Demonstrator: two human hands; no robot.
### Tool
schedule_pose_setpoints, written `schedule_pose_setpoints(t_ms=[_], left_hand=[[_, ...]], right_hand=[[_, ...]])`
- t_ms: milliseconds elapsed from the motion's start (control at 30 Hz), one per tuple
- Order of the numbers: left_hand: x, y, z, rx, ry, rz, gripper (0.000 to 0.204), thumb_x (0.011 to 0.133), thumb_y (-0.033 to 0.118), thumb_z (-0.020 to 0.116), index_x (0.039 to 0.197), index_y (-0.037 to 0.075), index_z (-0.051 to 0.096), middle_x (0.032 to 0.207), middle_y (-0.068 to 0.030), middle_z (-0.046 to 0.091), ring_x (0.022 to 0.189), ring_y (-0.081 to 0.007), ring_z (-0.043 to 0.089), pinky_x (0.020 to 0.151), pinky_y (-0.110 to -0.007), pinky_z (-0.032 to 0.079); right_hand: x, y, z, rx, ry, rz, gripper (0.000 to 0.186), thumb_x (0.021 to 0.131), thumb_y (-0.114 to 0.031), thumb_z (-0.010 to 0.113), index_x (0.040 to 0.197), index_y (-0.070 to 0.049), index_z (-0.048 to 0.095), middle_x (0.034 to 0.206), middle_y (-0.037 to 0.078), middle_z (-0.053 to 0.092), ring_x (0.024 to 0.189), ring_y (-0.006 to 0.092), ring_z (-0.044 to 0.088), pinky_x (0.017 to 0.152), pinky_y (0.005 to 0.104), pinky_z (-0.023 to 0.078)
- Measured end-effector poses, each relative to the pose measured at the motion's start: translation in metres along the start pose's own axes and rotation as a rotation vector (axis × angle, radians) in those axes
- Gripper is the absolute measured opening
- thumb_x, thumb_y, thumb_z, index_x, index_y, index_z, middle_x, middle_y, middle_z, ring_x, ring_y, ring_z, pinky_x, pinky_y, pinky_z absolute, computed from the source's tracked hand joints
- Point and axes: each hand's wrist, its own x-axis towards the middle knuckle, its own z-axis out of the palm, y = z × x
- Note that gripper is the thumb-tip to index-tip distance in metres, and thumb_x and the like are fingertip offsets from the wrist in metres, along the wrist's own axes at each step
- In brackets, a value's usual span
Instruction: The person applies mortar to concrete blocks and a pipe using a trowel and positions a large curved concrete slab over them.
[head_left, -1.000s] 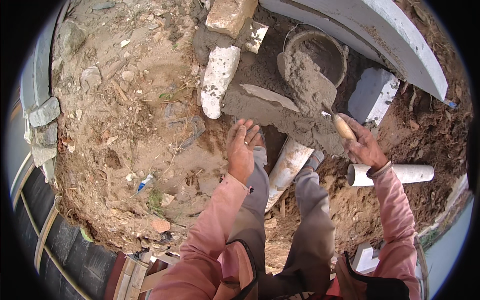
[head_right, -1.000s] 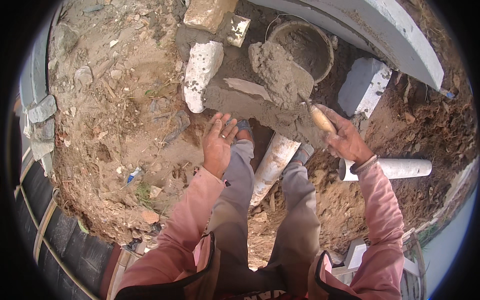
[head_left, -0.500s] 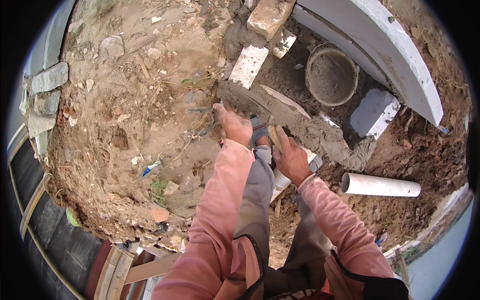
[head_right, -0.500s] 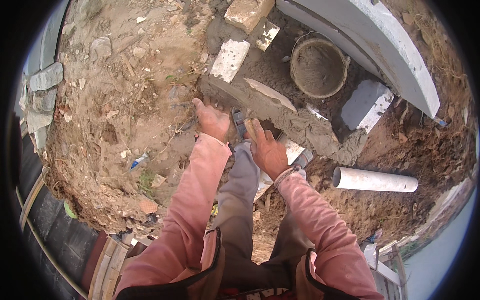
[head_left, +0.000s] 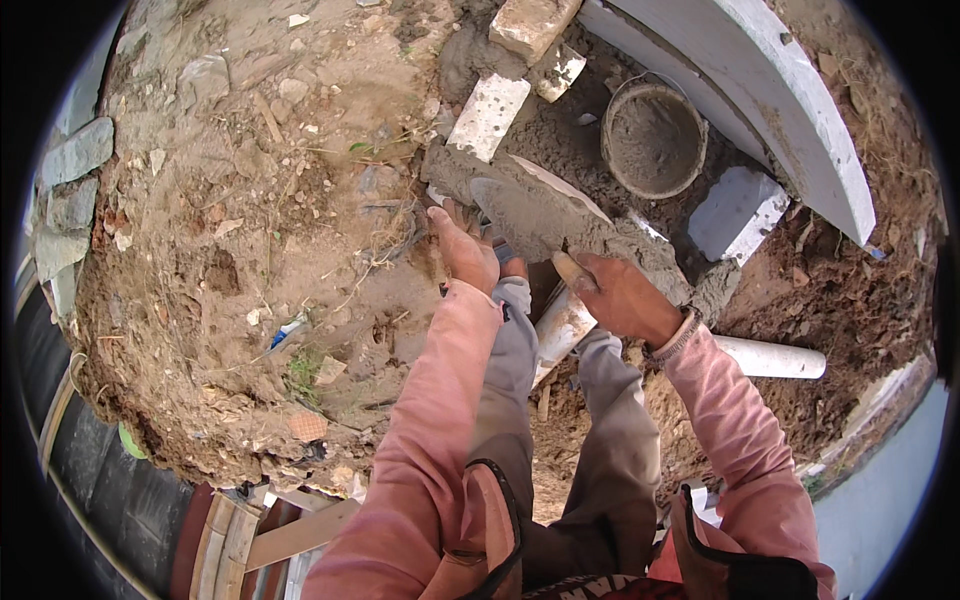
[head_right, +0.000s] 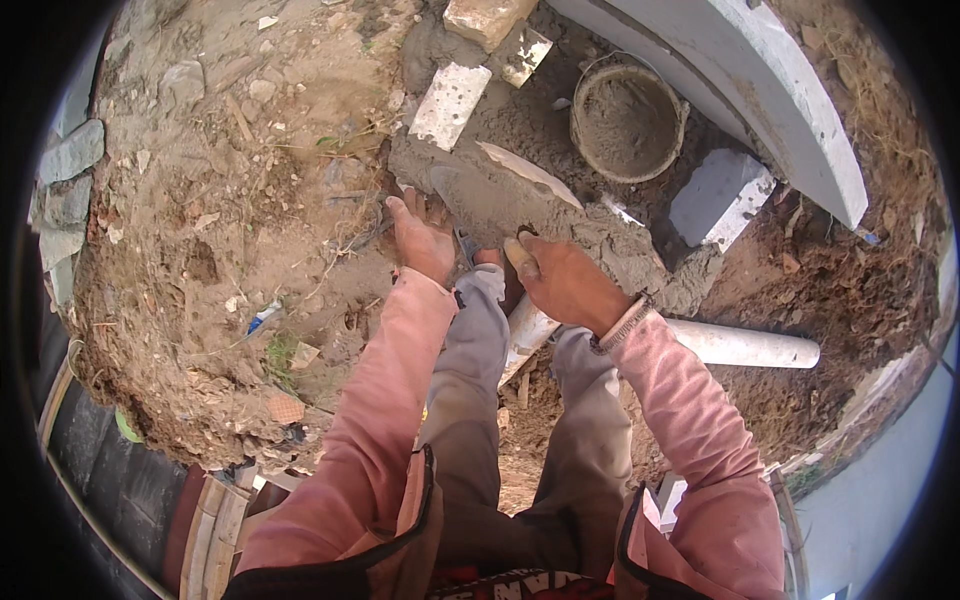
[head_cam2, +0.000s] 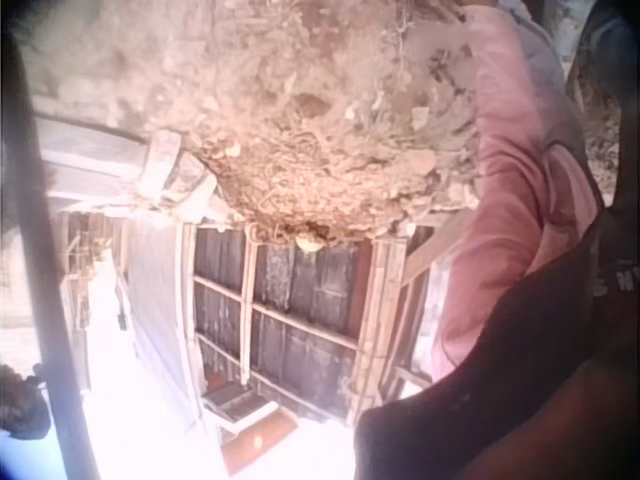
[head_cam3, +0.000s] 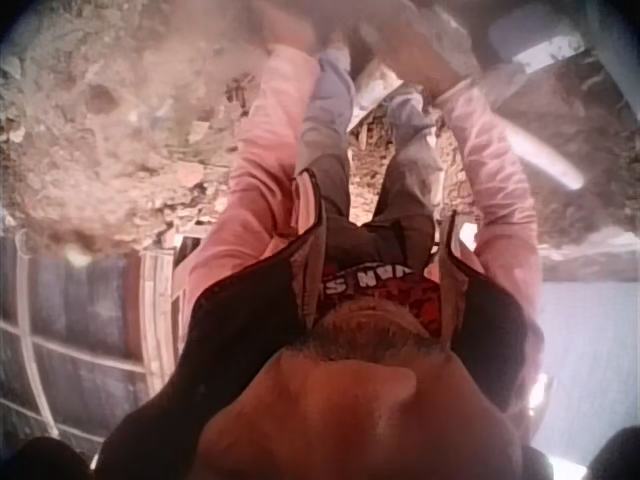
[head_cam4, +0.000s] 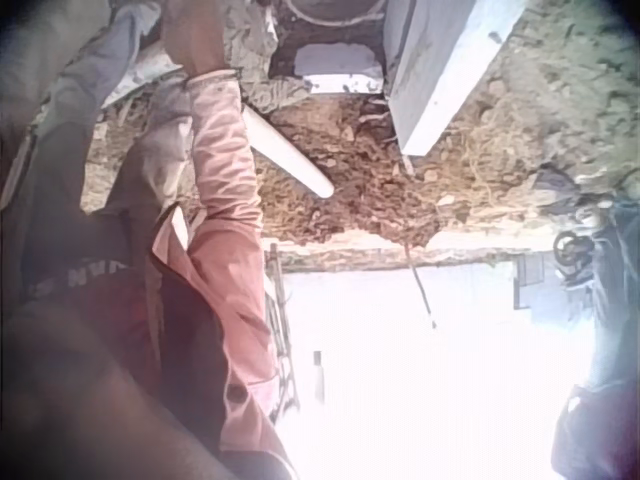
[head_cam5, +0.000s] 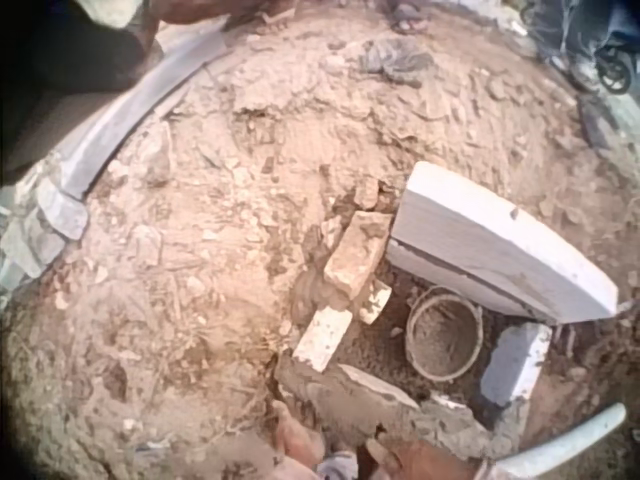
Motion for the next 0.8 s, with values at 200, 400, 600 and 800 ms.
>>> schedule_pose_setpoints(t_ms=[200,400,600,800], left_hand=[[-0.015,-0.018,0.012,0.008,0.040,-0.019,0.073,0.095,0.062,0.034,0.151,0.017,0.020,0.156,-0.0027,0.018,0.138,-0.0290,0.024,0.112,-0.051,0.019],[-0.014,-0.020,-0.010,-0.075,-0.028,-0.027,0.073,0.092,0.064,0.039,0.149,0.022,0.025,0.155,-0.0020,0.022,0.138,-0.0312,0.025,0.111,-0.051,0.016],[-0.008,-0.022,-0.012,-0.147,-0.003,-0.087,0.074,0.093,0.064,0.036,0.149,0.019,0.024,0.156,-0.0061,0.018,0.139,-0.0387,0.019,0.111,-0.054,0.014],[-0.010,-0.027,0.006,-0.209,-0.028,-0.154,0.076,0.094,0.064,0.032,0.151,0.017,0.014,0.155,-0.0072,0.016,0.140,-0.0378,0.015,0.113,-0.054,0.013]], right_hand=[[-0.051,0.039,0.007,-0.033,0.012,0.096,0.043,0.088,-0.019,0.053,0.125,0.003,0.049,0.093,0.031,0.062,0.086,0.0476,0.061,0.077,0.0528,0.049],[-0.021,0.012,-0.022,-0.247,0.079,-0.145,0.043,0.083,-0.020,0.060,0.121,-0.003,0.051,0.089,0.028,0.063,0.080,0.0455,0.062,0.076,0.0501,0.051],[0.088,-0.040,-0.079,-0.598,-0.187,-0.244,0.038,0.088,-0.019,0.057,0.120,-0.001,0.054,0.100,0.025,0.064,0.090,0.0401,0.063,0.079,0.0454,0.050],[0.101,-0.008,-0.108,-0.743,-0.427,-0.128,0.033,0.091,-0.023,0.052,0.114,-0.001,0.062,0.097,0.023,0.066,0.090,0.0378,0.064,0.084,0.0447,0.049]])
